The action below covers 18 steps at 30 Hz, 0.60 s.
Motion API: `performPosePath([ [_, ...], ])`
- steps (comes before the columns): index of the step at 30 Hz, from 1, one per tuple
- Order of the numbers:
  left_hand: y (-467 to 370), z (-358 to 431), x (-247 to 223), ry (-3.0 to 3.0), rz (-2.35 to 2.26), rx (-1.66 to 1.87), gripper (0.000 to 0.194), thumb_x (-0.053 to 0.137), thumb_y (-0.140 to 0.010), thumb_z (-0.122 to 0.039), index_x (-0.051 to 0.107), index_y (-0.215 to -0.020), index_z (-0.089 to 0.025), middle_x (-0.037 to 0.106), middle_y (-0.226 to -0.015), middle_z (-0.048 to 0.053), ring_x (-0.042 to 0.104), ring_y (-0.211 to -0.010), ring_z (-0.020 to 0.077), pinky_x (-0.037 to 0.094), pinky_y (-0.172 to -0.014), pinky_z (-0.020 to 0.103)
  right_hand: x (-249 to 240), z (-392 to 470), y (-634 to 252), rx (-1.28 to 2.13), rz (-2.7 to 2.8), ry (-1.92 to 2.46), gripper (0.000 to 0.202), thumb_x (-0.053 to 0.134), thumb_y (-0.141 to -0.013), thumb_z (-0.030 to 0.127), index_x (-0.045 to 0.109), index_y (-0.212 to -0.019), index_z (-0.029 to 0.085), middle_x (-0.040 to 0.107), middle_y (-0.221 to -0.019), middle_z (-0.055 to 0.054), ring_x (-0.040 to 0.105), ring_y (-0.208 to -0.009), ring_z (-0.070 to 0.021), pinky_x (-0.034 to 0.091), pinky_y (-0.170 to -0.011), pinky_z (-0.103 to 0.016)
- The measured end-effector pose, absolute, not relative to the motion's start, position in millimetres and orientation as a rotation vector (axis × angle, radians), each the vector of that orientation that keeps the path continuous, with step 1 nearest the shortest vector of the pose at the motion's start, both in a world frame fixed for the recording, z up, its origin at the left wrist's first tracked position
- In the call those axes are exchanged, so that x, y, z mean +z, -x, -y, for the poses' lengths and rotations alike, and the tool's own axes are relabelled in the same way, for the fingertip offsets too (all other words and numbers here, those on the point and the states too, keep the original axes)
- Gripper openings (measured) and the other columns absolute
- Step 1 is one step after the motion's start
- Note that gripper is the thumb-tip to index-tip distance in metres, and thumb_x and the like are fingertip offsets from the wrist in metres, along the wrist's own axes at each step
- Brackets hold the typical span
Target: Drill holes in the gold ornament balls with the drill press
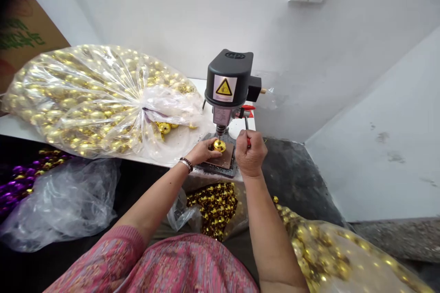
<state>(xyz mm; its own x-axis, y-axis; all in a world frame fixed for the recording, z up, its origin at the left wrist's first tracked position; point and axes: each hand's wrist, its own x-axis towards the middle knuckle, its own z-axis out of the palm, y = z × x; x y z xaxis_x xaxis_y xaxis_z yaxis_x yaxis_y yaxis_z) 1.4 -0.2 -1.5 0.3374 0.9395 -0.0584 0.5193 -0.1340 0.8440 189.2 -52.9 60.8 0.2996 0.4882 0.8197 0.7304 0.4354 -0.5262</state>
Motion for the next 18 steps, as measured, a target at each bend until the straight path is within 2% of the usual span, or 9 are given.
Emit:
performPosePath([
  [4,-2,1,0,-1.756,-1.313,0.666,0.054,0.089,-0.078,-0.031,0.078,-0.130,-0.021,0.082,-0.111,0.002,0.073,-0.099,0.0229,0.056,-0.092,0.030,63,52,-188,-0.202,1.328,1.206,0.044,0.044,-0.102,0.061,0.051,-0.081,0.023,0.059,-0.069,-0.002,0.051,-0.064,-0.0119,0.042,-0.066,-0.028],
  [9,-4,8,2,-1.720,-1.287,0.724,0.049,0.089,-0.077,-0.027,0.078,-0.124,-0.019,0.081,-0.108,0.002,0.072,-0.096,0.0209,0.056,-0.091,0.030,114,31,-196,-0.180,1.262,1.262,0.043,0.048,-0.103,0.059,0.051,-0.081,0.022,0.055,-0.071,-0.001,0.049,-0.070,-0.0126,0.040,-0.070,-0.029],
  [14,2,32,4,-1.659,-1.278,0.840,0.063,0.088,-0.077,-0.022,0.073,-0.138,-0.018,0.080,-0.111,0.004,0.071,-0.094,0.0201,0.058,-0.089,0.031,154,9,-203,-0.053,1.270,1.367,0.038,0.053,-0.103,0.049,0.047,-0.077,0.022,0.057,-0.076,-0.002,0.053,-0.078,-0.0134,0.046,-0.082,-0.032],
  [18,21,64,9,-1.772,-1.277,0.783,0.068,0.091,-0.076,-0.024,0.074,-0.141,-0.020,0.080,-0.122,0.006,0.073,-0.104,0.0230,0.059,-0.098,0.034,154,4,-205,0.010,1.269,1.361,0.039,0.057,-0.102,0.049,0.045,-0.075,0.023,0.056,-0.075,-0.002,0.052,-0.077,-0.0137,0.044,-0.080,-0.032],
])
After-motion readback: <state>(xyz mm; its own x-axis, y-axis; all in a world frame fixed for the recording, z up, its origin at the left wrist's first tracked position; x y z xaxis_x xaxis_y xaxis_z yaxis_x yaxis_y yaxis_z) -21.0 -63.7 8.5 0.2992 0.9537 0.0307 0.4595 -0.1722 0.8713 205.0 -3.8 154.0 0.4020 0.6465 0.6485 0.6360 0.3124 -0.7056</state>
